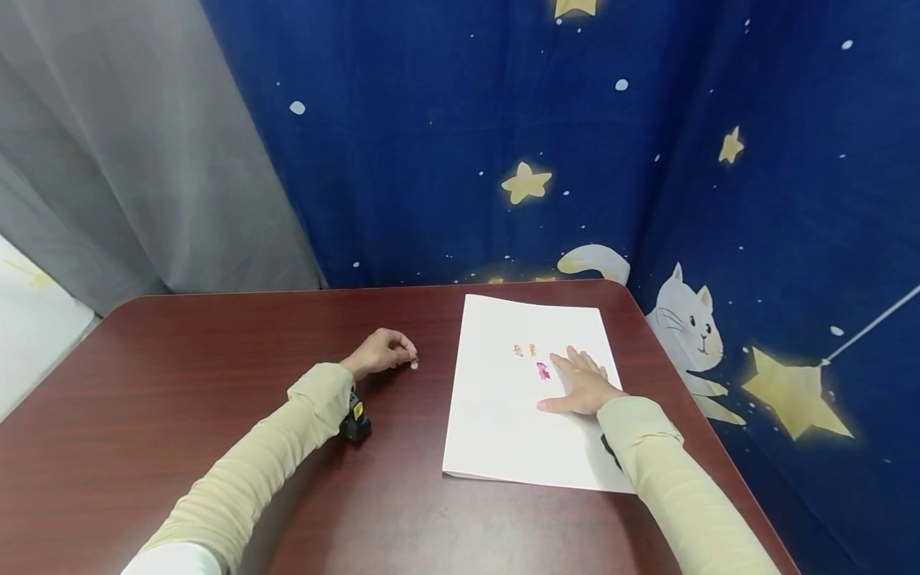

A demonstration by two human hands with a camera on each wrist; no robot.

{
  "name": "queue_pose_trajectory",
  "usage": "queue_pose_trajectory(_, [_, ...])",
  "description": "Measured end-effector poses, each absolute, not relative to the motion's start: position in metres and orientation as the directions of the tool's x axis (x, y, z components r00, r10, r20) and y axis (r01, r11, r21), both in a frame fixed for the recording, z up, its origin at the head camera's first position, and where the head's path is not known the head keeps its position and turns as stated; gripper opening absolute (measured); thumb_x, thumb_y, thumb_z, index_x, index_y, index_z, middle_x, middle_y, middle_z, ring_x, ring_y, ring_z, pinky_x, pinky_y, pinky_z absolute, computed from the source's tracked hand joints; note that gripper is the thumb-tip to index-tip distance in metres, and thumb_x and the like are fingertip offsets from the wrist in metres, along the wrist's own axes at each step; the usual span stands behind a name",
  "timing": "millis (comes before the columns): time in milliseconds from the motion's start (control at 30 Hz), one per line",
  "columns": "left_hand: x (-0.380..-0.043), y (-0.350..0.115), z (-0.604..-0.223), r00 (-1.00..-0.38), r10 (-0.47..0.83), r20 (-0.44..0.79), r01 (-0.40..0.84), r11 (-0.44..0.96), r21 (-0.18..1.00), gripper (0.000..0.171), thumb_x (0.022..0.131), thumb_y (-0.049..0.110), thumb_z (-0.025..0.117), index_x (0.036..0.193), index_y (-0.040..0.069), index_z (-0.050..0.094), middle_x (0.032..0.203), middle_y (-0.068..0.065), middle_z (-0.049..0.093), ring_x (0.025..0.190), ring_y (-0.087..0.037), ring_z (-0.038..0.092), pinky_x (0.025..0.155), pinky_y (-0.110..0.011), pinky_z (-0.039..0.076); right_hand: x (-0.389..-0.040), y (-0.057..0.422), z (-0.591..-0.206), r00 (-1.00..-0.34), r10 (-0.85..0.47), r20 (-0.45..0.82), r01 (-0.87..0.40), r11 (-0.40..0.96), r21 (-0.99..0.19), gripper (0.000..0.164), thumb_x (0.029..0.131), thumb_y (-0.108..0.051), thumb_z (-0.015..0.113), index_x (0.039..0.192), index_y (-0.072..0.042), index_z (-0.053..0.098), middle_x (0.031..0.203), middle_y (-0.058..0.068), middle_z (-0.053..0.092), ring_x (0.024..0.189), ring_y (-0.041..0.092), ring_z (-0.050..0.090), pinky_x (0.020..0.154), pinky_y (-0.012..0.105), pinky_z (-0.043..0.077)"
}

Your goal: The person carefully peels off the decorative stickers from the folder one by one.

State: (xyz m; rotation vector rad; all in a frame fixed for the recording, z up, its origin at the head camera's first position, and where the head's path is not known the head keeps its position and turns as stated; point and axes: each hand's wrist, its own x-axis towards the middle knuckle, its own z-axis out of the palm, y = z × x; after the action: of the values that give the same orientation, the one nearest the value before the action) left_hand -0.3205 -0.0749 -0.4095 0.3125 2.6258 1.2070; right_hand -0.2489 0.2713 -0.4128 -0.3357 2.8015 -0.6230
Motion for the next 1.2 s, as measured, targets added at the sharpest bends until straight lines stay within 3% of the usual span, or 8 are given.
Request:
queue_pose_trajectory(200, [-0.3221, -0.0752, -0.4141, -0.959, 0.272, -0.075, 0.141, 0.692, 0.708, 0.005, 0.079, 0.007, 0.062, 0.075, 0.005, 0.065, 0.070, -0.001, 0.062, 0.060, -0.012, 0.048, 0.053, -0.021, 0.039, -0.2495, 0.2716, -0.4156, -0.940, -0.275, -0.200, -0.164, 0.882, -0.442, 0.096, 0.069, -0.052, 0.066, 0.137, -0.001, 0.023, 0.141, 0.029, 0.007, 0.127, 0.046, 0.001, 0.094, 0.064, 0.003])
queue_pose_trajectory(567, [-0.3224, -0.0711, -0.4109, -0.956, 0.292, -0.024, 0.213, 0.749, 0.627, 0.005, 0.075, 0.007, 0.065, 0.071, 0.006, 0.064, 0.069, 0.000, 0.061, 0.064, -0.013, 0.051, 0.066, -0.026, 0.043, -0.2503, 0.2720, -0.4152, -0.940, -0.279, -0.197, -0.169, 0.882, -0.440, 0.096, 0.069, -0.053, 0.066, 0.137, -0.001, 0.023, 0.141, 0.029, 0.007, 0.127, 0.046, 0.001, 0.094, 0.064, 0.002])
queue_pose_trajectory(800, [-0.3222, -0.0688, -0.4132, -0.966, 0.260, 0.011, 0.214, 0.772, 0.599, 0.012, 0.073, 0.011, 0.070, 0.071, 0.005, 0.061, 0.064, -0.001, 0.056, 0.062, -0.014, 0.049, 0.064, -0.026, 0.043, -0.2502, 0.2726, -0.4127, -0.941, -0.276, -0.193, -0.172, 0.887, -0.429, 0.095, 0.069, -0.052, 0.066, 0.137, -0.001, 0.024, 0.140, 0.030, 0.008, 0.127, 0.046, 0.002, 0.094, 0.064, 0.003])
queue_pose_trajectory(967, [-0.3208, -0.0678, -0.4143, -0.964, 0.263, 0.036, 0.237, 0.793, 0.561, 0.012, 0.074, 0.012, 0.069, 0.064, 0.007, 0.064, 0.063, 0.001, 0.059, 0.062, -0.014, 0.051, 0.066, -0.026, 0.044, -0.2496, 0.2725, -0.4125, -0.942, -0.275, -0.192, -0.170, 0.885, -0.433, 0.095, 0.069, -0.051, 0.067, 0.137, -0.001, 0.024, 0.140, 0.030, 0.007, 0.126, 0.047, 0.002, 0.094, 0.064, 0.003])
queue_pose_trajectory(1200, [-0.3187, -0.0718, -0.4138, -0.961, 0.276, -0.010, 0.220, 0.787, 0.577, 0.011, 0.075, 0.014, 0.069, 0.068, 0.007, 0.065, 0.062, 0.002, 0.057, 0.062, -0.012, 0.050, 0.063, -0.024, 0.042, -0.2494, 0.2718, -0.4137, -0.940, -0.282, -0.191, -0.176, 0.882, -0.436, 0.094, 0.069, -0.051, 0.067, 0.137, -0.001, 0.024, 0.140, 0.031, 0.008, 0.126, 0.047, 0.002, 0.093, 0.065, 0.003])
